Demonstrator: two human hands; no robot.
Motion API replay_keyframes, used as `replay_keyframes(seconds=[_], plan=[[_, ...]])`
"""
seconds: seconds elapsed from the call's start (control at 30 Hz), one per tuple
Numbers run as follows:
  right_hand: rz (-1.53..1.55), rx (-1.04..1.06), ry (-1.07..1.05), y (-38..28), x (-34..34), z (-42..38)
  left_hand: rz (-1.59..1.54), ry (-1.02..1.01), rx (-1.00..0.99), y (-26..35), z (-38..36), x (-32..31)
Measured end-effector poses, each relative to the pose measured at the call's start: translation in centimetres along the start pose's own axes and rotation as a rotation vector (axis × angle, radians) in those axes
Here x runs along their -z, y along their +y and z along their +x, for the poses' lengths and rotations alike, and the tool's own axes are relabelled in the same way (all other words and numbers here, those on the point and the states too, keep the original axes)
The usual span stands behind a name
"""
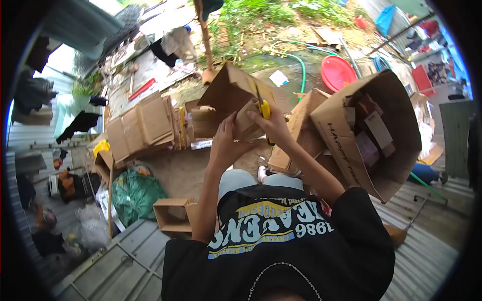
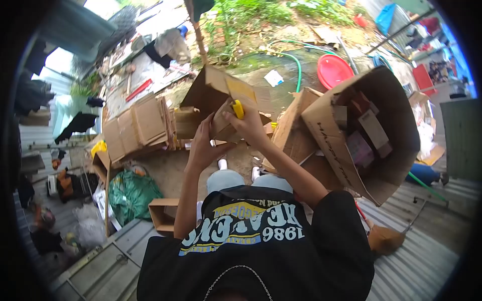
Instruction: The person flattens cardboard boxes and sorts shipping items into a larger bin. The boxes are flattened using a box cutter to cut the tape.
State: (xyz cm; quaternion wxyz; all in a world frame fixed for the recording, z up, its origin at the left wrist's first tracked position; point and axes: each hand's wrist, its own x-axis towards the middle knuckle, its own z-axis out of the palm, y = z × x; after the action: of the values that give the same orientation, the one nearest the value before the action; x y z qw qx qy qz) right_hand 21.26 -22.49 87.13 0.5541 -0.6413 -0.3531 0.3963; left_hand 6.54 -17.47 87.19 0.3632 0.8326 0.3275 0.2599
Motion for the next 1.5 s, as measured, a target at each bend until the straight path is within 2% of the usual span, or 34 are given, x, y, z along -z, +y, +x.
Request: replay_keyframes(seconds=[0.03, 0.1, 0.13, 0.17, 0.2, 0.23, 0.3, 0.33, 0.37, 0.43, 0.47, 0.5, 0.57, 0.7, 0.8, 0.87, 0.97, 1.1, 1.17, 1.2, 1.27, 1.33, 1.37, 1.4, 1.43, 1.5], plan=[[-0.032, 0.019, -0.045, 0.5, -1.7, 0.2, 0.004, 0.013, 0.02, -1.5, -0.2, 0.6], [-0.066, 0.036, -0.097, 0.6, -3.7, 0.9, -0.009, -0.044, 0.26, -6.2, -0.1, 1.1], [-0.178, -0.004, -0.141, 0.3, -3.8, 1.1, 0.044, 0.07, 0.233, -8.2, -0.2, 1.3], [-0.291, -0.038, -0.185, 0.2, -3.8, 1.5, 0.042, 0.079, 0.242, -9.0, -0.3, 2.3], [-0.471, 0.102, -0.177, 0.3, -3.7, 2.0, 0.097, 0.142, 0.174, -9.9, -0.4, 3.4], [-0.472, 0.105, -0.186, 0.1, -3.4, 2.6, 0.155, 0.202, 0.104, -10.7, -0.4, 4.4], [-0.521, 0.019, -0.462, -0.5, -3.4, 3.4, 0.133, 0.203, 0.135, -11.8, -0.7, 5.8], [-0.572, 0.03, -0.492, -0.3, -4.1, 3.8, 0.154, 0.206, 0.099, -12.3, -0.7, 6.4], [-0.572, 0.029, -0.492, -0.6, -5.1, 3.9, 0.175, 0.209, 0.062, -12.5, -0.5, 7.2], [-0.671, -0.115, -0.374, -1.5, -7.6, 4.1, 0.226, 0.231, 0.048, -12.2, -0.3, 8.3], [-0.733, 0.048, -0.314, -1.2, -8.6, 4.3, 0.278, 0.252, 0.035, -12.1, -0.2, 8.7], [-0.732, 0.049, -0.314, -1.2, -9.5, 4.6, 0.279, 0.252, 0.034, -12.5, -0.1, 9.0], [-0.675, 0.215, -0.221, -1.3, -11.2, 4.9, 0.338, 0.354, 0.092, -13.5, 0.1, 9.6], [-0.747, 0.153, -0.252, -2.3, -13.9, 5.9, 0.379, 0.374, 0.071, -14.6, 0.7, 11.4], [-0.804, 0.14, -0.223, -2.3, -16.0, 7.0, 0.449, 0.419, -0.027, -15.6, 1.3, 12.6], [-0.73, 0.231, -0.152, -2.1, -17.6, 7.2, 0.456, 0.505, -0.035, -16.3, 1.4, 13.4], [-0.67, 0.308, -0.098, -2.9, -18.7, 7.9, 0.444, 0.5, -0.075, -16.9, 2.4, 15.1], [-0.755, 0.199, -0.156, -6.1, -18.8, 8.4, 0.464, 0.476, -0.144, -16.2, 3.6, 17.0], [-0.832, 0.167, -0.157, -6.6, -19.1, 7.8, 0.478, 0.601, -0.154, -16.2, 4.0, 17.4], [-0.828, 0.169, -0.15, -5.9, -19.1, 7.3, 0.48, 0.598, -0.163, -16.6, 4.4, 17.7], [-0.898, 0.193, -0.147, -1.6, -18.3, 5.2, 0.459, 0.931, -0.024, -17.9, 5.1, 18.6], [-1.032, 0.211, -0.342, 7.8, -14.3, 3.3, -0.083, 1.379, 0.448, -18.5, 6.5, 21.9], [-1.029, 0.111, -0.23, 7.8, -13.5, 1.9, -0.115, 1.238, 0.319, -17.3, 6.4, 25.1], [-1.033, 0.014, -0.132, 6.8, -12.9, 1.1, 0.245, 1.095, 0.141, -18.7, 6.2, 27.0], [-1.048, 0.023, -0.157, 5.8, -12.3, 1.5, 0.247, 1.114, 0.165, -19.7, 5.9, 26.4], [-0.728, 0.031, 0.175, 1.1, -13.0, 3.2, 0.601, 0.815, -0.124, -20.2, 6.4, 26.0]])
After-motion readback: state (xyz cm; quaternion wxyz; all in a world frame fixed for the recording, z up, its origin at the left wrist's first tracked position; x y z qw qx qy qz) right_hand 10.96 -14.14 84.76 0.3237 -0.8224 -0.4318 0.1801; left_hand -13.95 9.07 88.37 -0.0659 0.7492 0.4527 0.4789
